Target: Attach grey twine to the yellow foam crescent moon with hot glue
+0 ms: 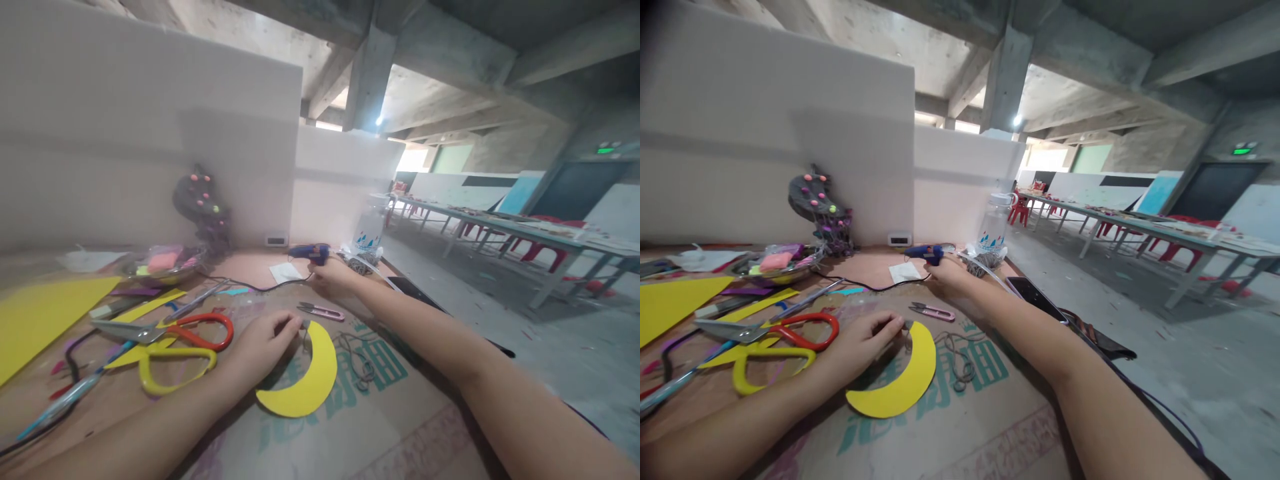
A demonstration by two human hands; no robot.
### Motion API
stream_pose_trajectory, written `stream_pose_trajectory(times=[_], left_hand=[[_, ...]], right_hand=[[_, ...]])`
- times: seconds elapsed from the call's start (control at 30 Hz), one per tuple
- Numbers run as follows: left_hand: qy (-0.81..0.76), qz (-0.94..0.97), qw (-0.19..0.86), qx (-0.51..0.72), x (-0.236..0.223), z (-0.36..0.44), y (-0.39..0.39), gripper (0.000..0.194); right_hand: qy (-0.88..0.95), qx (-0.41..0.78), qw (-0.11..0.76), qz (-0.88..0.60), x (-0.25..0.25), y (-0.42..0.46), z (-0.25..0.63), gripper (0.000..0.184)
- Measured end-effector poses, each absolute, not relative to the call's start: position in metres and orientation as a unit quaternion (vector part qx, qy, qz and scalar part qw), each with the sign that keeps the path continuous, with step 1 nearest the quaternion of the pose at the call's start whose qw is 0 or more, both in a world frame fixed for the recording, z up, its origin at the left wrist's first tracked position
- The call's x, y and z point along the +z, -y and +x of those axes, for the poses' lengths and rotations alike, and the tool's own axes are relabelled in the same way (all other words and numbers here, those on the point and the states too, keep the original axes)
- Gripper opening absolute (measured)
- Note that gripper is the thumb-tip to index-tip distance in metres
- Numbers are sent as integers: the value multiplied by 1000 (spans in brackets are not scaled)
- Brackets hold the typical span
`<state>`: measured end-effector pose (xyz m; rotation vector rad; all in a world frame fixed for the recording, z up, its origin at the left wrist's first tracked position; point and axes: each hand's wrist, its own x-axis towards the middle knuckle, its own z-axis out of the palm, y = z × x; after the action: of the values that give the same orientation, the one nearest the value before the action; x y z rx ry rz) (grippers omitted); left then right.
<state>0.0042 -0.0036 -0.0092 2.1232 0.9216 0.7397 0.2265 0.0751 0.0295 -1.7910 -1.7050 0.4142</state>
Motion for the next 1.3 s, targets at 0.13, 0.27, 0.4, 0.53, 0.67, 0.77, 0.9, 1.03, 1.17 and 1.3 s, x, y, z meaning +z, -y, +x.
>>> stream_pose_trajectory(times=[0.13,0.27,0.4,0.53,0.67,0.77,0.9,1.03,1.17,1.3], left_hand=[[-356,814,343,305,-11,4,0,39],[-362,796,361,323,-12,5,-4,40],[-383,779,377,324,-12,5,-7,40],[-402,761,382,335,-10,5,-6,39],[-403,750,390,351,-8,4,-4,40],[-399,757,380,351,-9,3,-4,39],[-397,765,358,360,-9,2,-4,36],[-392,777,338,358,-6,2,-2,36],[-402,771,341,357,-3,2,-1,36],[-396,763,354,367,-3,2,1,34]], right_hand=[[661,230,379,-606,43,-47,228,24],[662,266,415,-564,45,1,231,22],[664,291,418,-548,43,38,237,18],[658,272,402,-576,34,49,242,18],[628,244,405,-618,14,49,250,27],[632,244,394,-622,5,52,253,32],[668,251,390,-582,4,63,248,43],[697,272,382,-542,7,70,241,46],[721,266,375,-519,5,68,244,37],[713,261,363,-540,1,63,249,31]])
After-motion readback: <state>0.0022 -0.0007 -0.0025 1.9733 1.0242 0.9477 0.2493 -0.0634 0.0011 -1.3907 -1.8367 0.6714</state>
